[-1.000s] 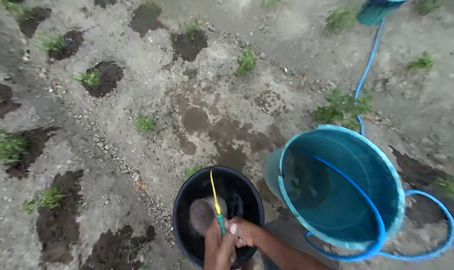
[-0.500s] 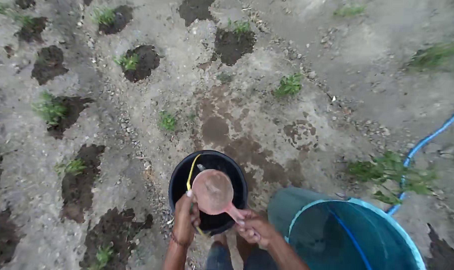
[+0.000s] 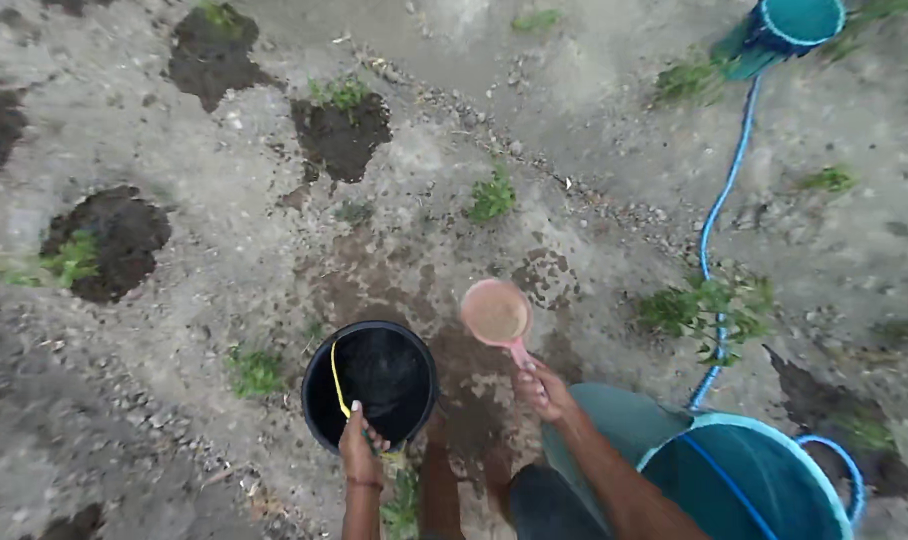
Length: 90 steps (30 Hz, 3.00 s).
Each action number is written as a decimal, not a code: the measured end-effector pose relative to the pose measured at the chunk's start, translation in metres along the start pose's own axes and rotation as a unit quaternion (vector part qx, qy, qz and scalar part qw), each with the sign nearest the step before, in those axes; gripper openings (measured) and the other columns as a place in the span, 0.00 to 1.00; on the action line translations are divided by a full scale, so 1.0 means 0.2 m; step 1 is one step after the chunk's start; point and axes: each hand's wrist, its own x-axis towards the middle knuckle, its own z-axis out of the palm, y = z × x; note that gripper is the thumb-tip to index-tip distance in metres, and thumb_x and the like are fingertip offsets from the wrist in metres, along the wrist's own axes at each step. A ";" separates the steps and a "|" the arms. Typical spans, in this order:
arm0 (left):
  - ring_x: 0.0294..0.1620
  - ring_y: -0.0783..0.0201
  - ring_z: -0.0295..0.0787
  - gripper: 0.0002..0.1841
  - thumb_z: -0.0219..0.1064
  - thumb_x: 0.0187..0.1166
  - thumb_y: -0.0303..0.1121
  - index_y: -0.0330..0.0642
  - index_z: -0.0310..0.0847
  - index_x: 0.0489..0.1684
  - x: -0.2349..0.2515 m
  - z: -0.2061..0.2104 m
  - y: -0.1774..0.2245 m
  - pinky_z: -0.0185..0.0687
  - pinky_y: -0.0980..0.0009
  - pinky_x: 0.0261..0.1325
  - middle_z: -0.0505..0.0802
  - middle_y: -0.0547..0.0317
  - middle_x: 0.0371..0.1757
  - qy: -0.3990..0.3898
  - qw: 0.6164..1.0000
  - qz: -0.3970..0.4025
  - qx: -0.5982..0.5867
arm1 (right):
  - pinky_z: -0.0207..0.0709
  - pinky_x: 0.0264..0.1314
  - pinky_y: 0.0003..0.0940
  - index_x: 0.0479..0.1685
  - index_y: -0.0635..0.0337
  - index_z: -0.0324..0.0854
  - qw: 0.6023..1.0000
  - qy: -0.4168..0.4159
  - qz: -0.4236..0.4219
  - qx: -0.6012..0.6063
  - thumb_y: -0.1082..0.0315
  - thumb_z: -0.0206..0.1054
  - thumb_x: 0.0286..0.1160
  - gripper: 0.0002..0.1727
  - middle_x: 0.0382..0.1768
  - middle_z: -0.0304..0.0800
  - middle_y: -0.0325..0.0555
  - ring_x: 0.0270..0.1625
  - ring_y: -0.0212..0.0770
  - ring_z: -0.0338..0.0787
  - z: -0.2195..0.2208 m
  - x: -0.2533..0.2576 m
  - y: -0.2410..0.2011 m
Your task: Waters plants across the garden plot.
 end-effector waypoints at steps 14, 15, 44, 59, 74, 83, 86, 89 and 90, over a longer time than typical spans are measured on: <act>0.06 0.71 0.67 0.24 0.50 0.94 0.45 0.52 0.64 0.17 0.52 0.32 0.19 0.77 0.71 0.15 0.69 0.71 0.07 0.076 0.996 -0.021 0.041 | 0.63 0.07 0.12 0.56 0.52 0.71 0.973 0.219 -0.068 0.038 0.61 0.39 0.96 0.14 0.17 0.75 0.30 0.08 0.20 0.68 -0.42 1.11 -0.67; 0.07 0.71 0.67 0.24 0.50 0.94 0.45 0.52 0.64 0.17 0.53 0.33 0.19 0.76 0.71 0.16 0.69 0.71 0.07 0.085 0.995 -0.027 0.046 | 0.64 0.08 0.12 0.57 0.52 0.71 0.975 0.208 -0.066 0.044 0.61 0.39 0.96 0.15 0.17 0.75 0.30 0.08 0.20 0.69 -0.44 1.12 -0.70; 0.60 0.55 0.85 0.20 0.49 0.91 0.37 0.35 0.69 0.73 1.27 -0.32 -0.14 0.82 0.47 0.58 0.83 0.48 0.66 0.110 0.982 -0.148 0.035 | 0.61 0.09 0.12 0.55 0.50 0.73 0.918 0.359 -0.092 -0.144 0.64 0.51 0.93 0.07 0.19 0.73 0.31 0.10 0.20 0.66 -0.08 1.18 -0.92; 0.50 0.65 0.89 0.13 0.45 0.87 0.35 0.43 0.76 0.52 1.23 -0.32 -0.11 0.87 0.57 0.50 0.90 0.61 0.48 0.073 0.987 -0.138 -0.039 | 0.61 0.10 0.13 0.46 0.51 0.71 0.883 0.458 -0.030 -0.102 0.64 0.55 0.91 0.04 0.19 0.72 0.32 0.10 0.21 0.66 -0.17 1.23 -0.70; 0.39 0.69 0.89 0.17 0.54 0.81 0.25 0.34 0.71 0.66 0.74 0.12 0.11 0.91 0.65 0.33 0.86 0.59 0.47 0.037 0.997 -0.067 -0.013 | 0.69 0.10 0.15 0.36 0.50 0.81 0.978 0.203 0.014 -0.041 0.50 0.56 0.84 0.17 0.15 0.80 0.30 0.10 0.22 0.75 -0.22 0.71 -0.38; 0.43 0.54 0.89 0.24 0.63 0.82 0.21 0.31 0.66 0.78 0.28 0.33 0.31 0.90 0.56 0.35 0.85 0.42 0.53 0.112 0.980 -0.123 -0.110 | 0.75 0.69 0.70 0.91 0.38 0.64 0.300 -0.279 0.257 -0.875 0.68 0.56 0.87 0.32 0.72 0.81 0.68 0.68 0.71 0.85 0.60 1.28 -0.21; 0.34 0.57 0.91 0.19 0.64 0.80 0.21 0.28 0.73 0.68 0.11 0.27 0.35 0.91 0.61 0.29 0.88 0.45 0.46 0.124 0.974 -0.120 -0.148 | 0.81 0.57 0.70 0.88 0.50 0.68 0.157 -0.387 0.119 -0.901 0.75 0.49 0.89 0.29 0.66 0.81 0.77 0.61 0.78 0.86 0.69 1.53 0.01; 0.33 0.58 0.91 0.15 0.62 0.79 0.20 0.27 0.76 0.62 0.00 0.16 0.38 0.91 0.61 0.27 0.88 0.45 0.46 0.145 0.958 -0.120 -0.216 | 0.79 0.58 0.72 0.84 0.58 0.70 0.083 -0.429 0.120 -0.892 0.77 0.49 0.87 0.26 0.65 0.80 0.80 0.62 0.80 0.84 0.75 1.73 0.21; 0.32 0.58 0.91 0.09 0.62 0.78 0.20 0.28 0.79 0.52 0.00 0.12 0.38 0.91 0.61 0.26 0.89 0.45 0.46 0.161 0.951 -0.119 -0.235 | 0.78 0.60 0.73 0.85 0.58 0.69 0.069 -0.421 0.165 -0.889 0.76 0.51 0.87 0.27 0.66 0.79 0.79 0.63 0.80 0.84 0.80 1.75 0.28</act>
